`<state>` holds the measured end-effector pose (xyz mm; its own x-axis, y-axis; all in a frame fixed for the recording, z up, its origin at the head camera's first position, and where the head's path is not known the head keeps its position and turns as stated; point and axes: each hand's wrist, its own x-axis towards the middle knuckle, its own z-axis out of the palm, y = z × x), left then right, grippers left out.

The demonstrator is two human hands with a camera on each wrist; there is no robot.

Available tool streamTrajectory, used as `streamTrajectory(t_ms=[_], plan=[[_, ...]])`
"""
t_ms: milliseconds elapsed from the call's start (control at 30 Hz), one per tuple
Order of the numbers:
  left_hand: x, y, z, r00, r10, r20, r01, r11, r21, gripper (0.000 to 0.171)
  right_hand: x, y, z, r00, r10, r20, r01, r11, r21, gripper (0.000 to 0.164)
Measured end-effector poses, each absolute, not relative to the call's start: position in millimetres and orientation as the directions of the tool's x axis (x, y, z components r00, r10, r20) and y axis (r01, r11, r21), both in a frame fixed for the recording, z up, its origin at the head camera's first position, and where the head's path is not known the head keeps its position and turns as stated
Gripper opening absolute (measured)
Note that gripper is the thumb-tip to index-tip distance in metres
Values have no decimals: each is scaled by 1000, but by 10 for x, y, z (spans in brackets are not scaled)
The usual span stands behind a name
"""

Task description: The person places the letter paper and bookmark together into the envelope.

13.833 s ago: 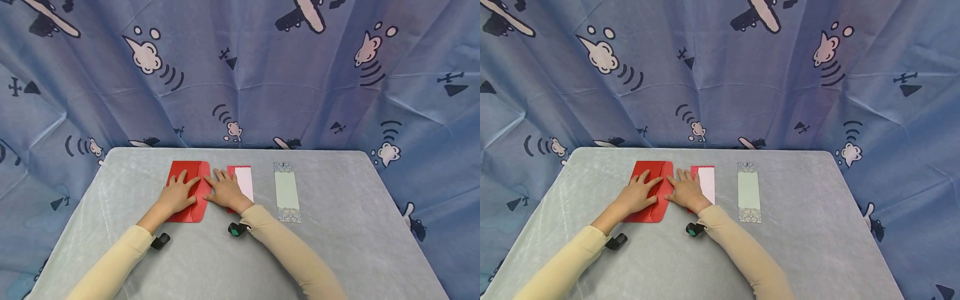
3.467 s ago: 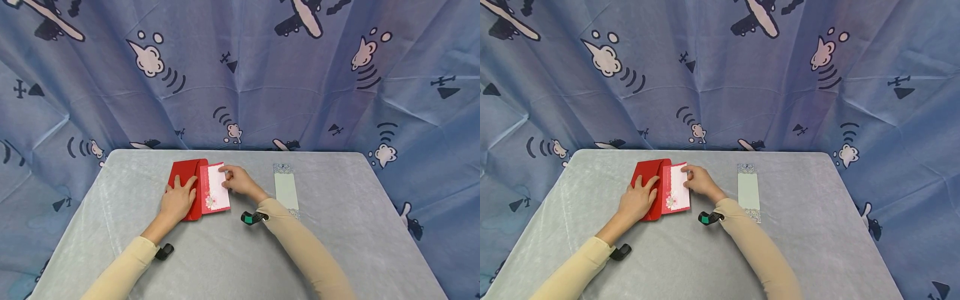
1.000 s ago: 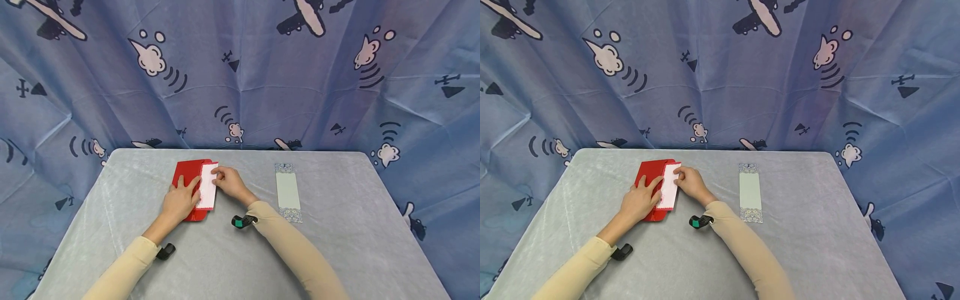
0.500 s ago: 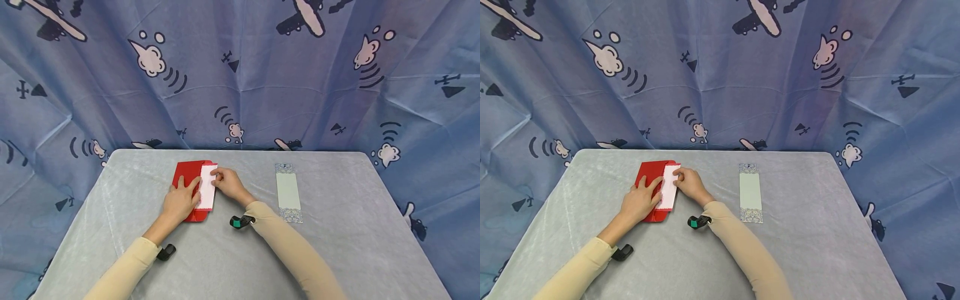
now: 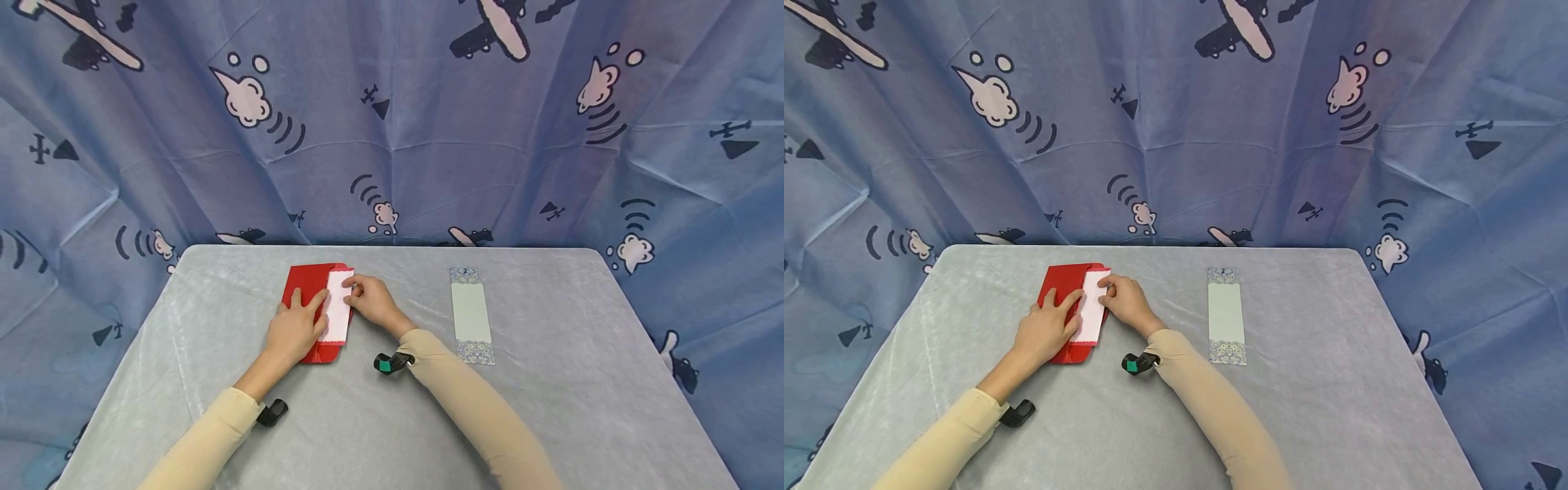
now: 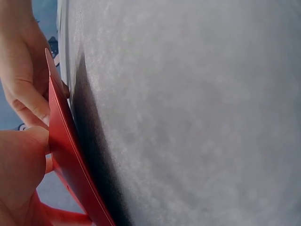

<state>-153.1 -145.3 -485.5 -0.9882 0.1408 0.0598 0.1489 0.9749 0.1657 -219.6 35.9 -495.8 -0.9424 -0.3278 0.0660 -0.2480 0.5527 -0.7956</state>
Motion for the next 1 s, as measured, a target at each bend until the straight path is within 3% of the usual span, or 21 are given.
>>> streamTrajectory(t_ms=[767,1000], plan=[[-1539,-1439,-4841,-990,139,38,143,979,146,58,-2195,337,-5008,-942,-329,72,-260,577,-774,30],[-1539,-1445,-4854,-989,142,41,147,979,145,59,-2196,399,-5016,-929,-365,64,-265,532,-804,56]])
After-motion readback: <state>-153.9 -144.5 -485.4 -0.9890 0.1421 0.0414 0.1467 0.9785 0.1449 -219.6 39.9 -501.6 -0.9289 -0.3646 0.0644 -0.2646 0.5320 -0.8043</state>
